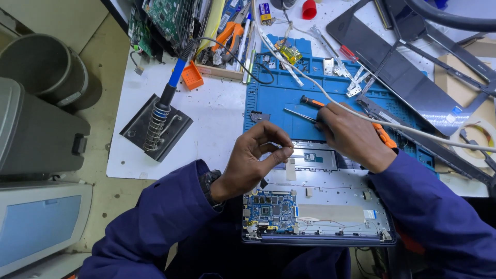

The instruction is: The person uses tweezers to position a small component on a circuit board inside a disassembled electronic device. They then use a soldering iron to solder the component in place, applying heat and solder to the connection points.

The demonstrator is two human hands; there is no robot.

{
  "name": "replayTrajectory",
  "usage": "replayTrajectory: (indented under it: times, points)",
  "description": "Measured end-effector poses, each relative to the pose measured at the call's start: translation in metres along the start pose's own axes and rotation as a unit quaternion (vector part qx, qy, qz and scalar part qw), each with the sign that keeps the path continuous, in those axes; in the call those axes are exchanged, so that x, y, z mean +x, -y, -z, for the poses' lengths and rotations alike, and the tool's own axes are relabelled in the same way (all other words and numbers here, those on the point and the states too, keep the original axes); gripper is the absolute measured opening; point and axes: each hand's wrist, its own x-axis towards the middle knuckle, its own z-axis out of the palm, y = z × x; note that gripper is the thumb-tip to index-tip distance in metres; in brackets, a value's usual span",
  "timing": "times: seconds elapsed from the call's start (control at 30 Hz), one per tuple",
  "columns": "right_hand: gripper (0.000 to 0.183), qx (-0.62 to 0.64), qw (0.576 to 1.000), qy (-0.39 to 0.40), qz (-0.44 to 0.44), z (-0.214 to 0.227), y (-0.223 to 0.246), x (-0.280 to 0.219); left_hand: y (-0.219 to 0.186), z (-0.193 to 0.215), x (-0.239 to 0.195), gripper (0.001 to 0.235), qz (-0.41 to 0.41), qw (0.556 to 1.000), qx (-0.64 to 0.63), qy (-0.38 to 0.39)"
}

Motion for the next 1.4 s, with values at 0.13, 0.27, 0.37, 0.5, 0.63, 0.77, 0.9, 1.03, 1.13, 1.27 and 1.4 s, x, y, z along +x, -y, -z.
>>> replayTrajectory:
  times: [0.13,0.27,0.37,0.5,0.63,0.77,0.9,1.03,1.13,1.27,1.4]
  points:
    - [0.008,0.031,0.999,-0.037,0.001,0.0,-0.007,-0.013,0.004,0.004,0.002,0.015,0.01,1.0,0.012,0.003]
    - [0.003,0.112,0.985,-0.097,0.085,0.031,-0.003,-0.043,-0.002,0.004,0.004,0.017,0.008,0.999,0.035,-0.004]
    - [0.014,0.26,0.946,-0.151,0.125,0.054,0.011,-0.074,-0.006,0.0,0.004,0.02,0.013,0.999,0.047,-0.001]
    - [0.045,0.47,0.847,-0.227,0.102,0.073,0.036,-0.117,-0.007,-0.005,-0.001,0.021,0.008,0.996,0.082,0.017]
    - [0.052,0.477,0.834,-0.27,0.062,0.089,0.066,-0.153,-0.017,-0.016,-0.008,0.019,-0.061,0.985,0.157,0.026]
    - [0.054,0.42,0.859,-0.292,-0.028,0.102,0.097,-0.169,-0.021,-0.022,-0.02,0.022,-0.178,0.963,0.189,0.078]
    - [0.06,0.417,0.868,-0.269,0.02,0.087,0.095,-0.172,-0.018,-0.023,-0.025,0.027,-0.194,0.955,0.21,0.079]
    - [0.056,0.391,0.876,-0.28,0.031,0.091,0.101,-0.162,-0.017,-0.024,-0.025,0.026,-0.2,0.956,0.202,0.076]
    - [0.058,0.396,0.874,-0.281,0.024,0.089,0.103,-0.157,-0.017,-0.024,-0.025,0.027,-0.202,0.956,0.195,0.082]
    - [0.061,0.398,0.875,-0.277,0.018,0.093,0.108,-0.158,-0.018,-0.024,-0.024,0.029,-0.196,0.959,0.186,0.086]
    - [0.062,0.394,0.879,-0.268,0.026,0.088,0.101,-0.16,-0.019,-0.025,-0.025,0.03,-0.191,0.96,0.186,0.088]
